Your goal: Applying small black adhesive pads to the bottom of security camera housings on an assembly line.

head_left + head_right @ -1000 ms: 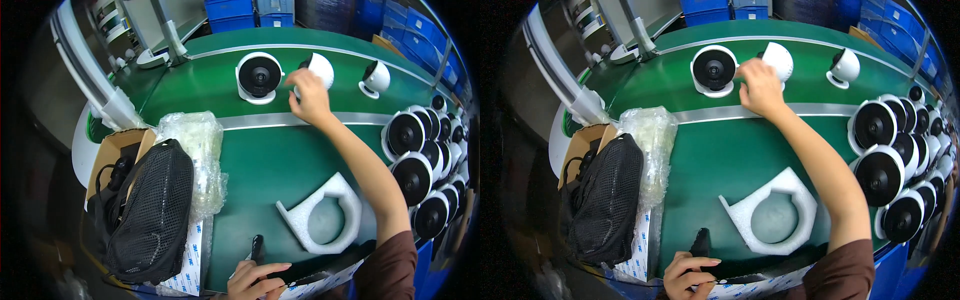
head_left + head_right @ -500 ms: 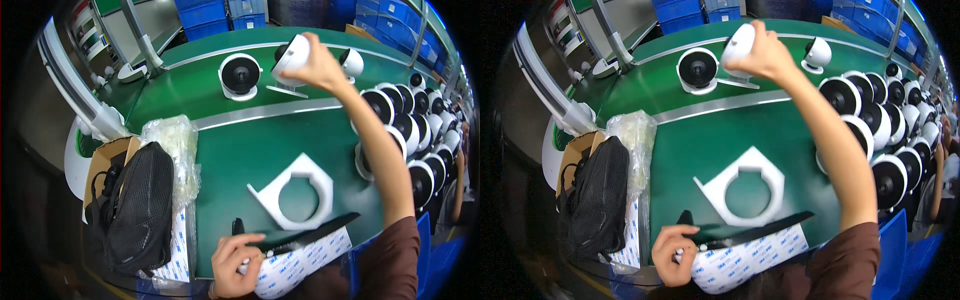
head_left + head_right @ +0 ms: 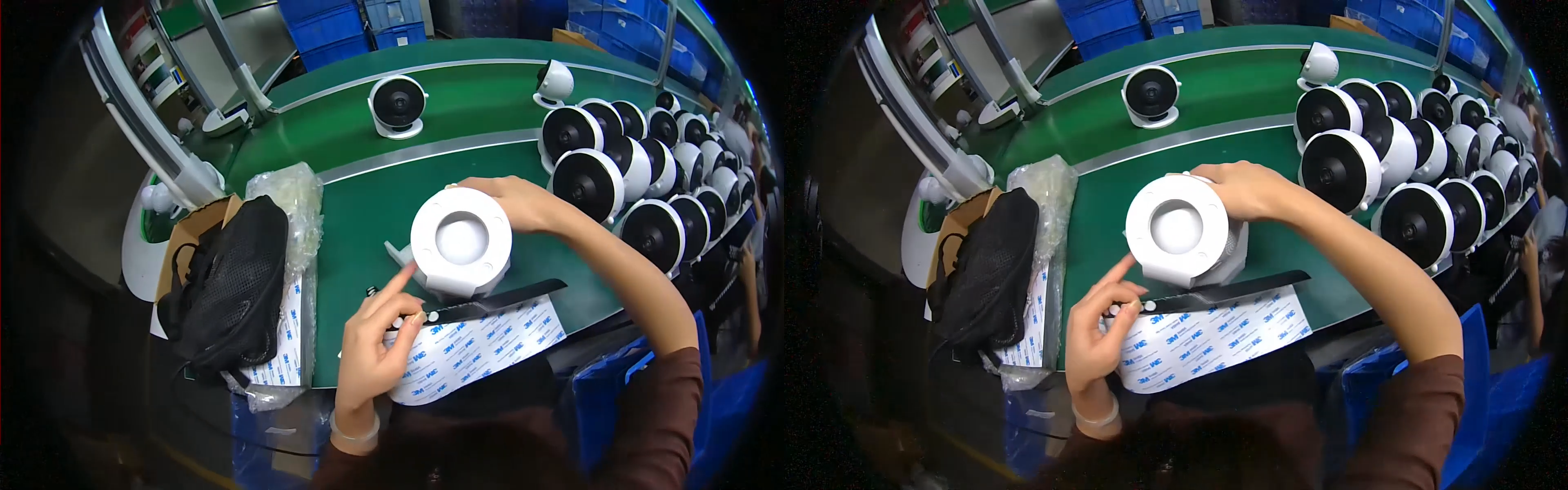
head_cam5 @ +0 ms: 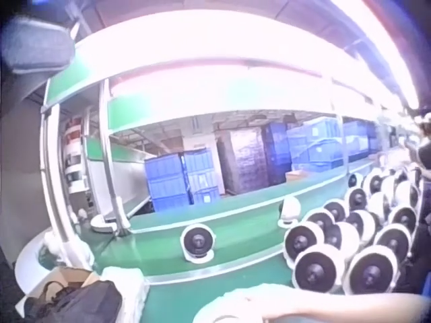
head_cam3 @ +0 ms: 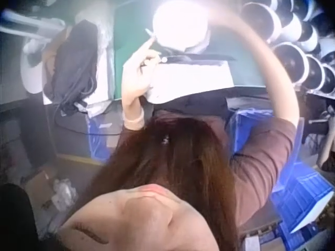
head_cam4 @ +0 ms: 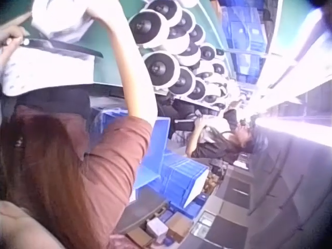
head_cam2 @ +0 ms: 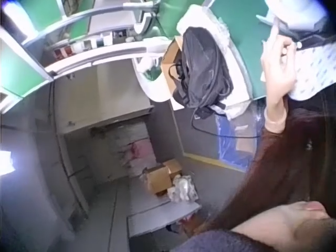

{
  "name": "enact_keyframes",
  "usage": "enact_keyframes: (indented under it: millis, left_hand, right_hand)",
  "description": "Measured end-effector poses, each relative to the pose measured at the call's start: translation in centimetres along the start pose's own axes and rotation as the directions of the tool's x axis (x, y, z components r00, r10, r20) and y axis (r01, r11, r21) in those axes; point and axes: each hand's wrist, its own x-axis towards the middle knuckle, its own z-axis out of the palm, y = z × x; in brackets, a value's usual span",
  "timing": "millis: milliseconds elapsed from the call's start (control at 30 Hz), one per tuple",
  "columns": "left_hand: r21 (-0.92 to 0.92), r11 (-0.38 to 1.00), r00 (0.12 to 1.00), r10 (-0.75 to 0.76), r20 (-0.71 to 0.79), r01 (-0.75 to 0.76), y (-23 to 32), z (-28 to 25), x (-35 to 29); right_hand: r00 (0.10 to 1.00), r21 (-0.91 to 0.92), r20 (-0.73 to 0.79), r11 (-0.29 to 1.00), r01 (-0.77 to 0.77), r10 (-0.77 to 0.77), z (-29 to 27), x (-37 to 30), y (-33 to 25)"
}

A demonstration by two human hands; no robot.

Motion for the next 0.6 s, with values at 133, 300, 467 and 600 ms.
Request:
enact_keyframes:
  millis: [133,300,467,600]
  left_hand:
    - [0.003,0.998,0.995,0.066,0.07,-0.067,-0.5,0.1,-0.3]
    - [0.039,0.997,0.996,0.063,0.071,-0.066,0.2,0.8,-0.4]
    - [0.066,0.998,0.996,-0.002,0.093,-0.005,0.2,1.3,0.0]
    - [0.206,0.979,1.0,-0.006,0.019,0.002,1.6,1.1,-0.1]
  right_hand:
    - [1.0,0.184,0.021,0.983,-0.016,0.013,-1.1,-1.3,-1.0]
    - [0.951,0.179,-0.095,0.935,0.307,-0.294,0.9,-3.4,0.8]
    - [0.901,-0.019,-0.25,0.932,0.361,-0.354,1.7,-3.8,0.0]
    - [0.915,-0.036,-0.196,0.935,0.354,-0.354,0.9,-3.5,0.2]
